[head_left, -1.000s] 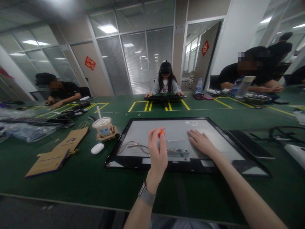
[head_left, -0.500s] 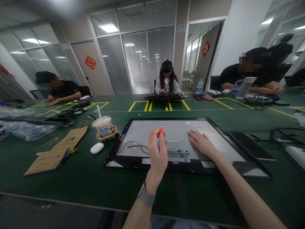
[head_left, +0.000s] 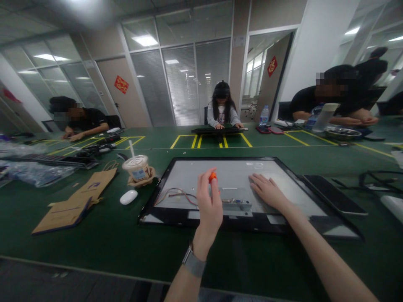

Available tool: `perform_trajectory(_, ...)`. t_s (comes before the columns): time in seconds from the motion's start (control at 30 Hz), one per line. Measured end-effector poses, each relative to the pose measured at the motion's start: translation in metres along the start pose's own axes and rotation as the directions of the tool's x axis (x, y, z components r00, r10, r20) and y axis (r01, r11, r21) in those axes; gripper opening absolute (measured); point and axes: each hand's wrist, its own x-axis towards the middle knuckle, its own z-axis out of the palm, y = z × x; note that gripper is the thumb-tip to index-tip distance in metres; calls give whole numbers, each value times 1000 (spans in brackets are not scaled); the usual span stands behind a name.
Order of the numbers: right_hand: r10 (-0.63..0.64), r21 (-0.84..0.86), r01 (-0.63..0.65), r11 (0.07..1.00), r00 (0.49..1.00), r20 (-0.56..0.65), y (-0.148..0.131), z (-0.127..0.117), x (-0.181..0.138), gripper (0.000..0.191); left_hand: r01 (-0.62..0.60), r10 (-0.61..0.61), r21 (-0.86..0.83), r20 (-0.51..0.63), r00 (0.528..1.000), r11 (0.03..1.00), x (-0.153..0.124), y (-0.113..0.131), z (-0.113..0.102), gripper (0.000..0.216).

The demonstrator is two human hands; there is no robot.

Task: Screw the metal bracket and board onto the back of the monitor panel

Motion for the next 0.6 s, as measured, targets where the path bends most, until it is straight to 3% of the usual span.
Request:
perform_trajectory(0.2, -5, -7, 5, 1000, 1000, 21, -1, -1, 0, 53, -43, 48, 82, -62, 997, 996, 0, -2, 0, 19)
perform_trajectory(0.6, -1, -3, 1, 1000, 1000, 20, 0, -1, 0, 53, -26, 26, 29, -13, 1000, 999, -1, 2, -1, 25)
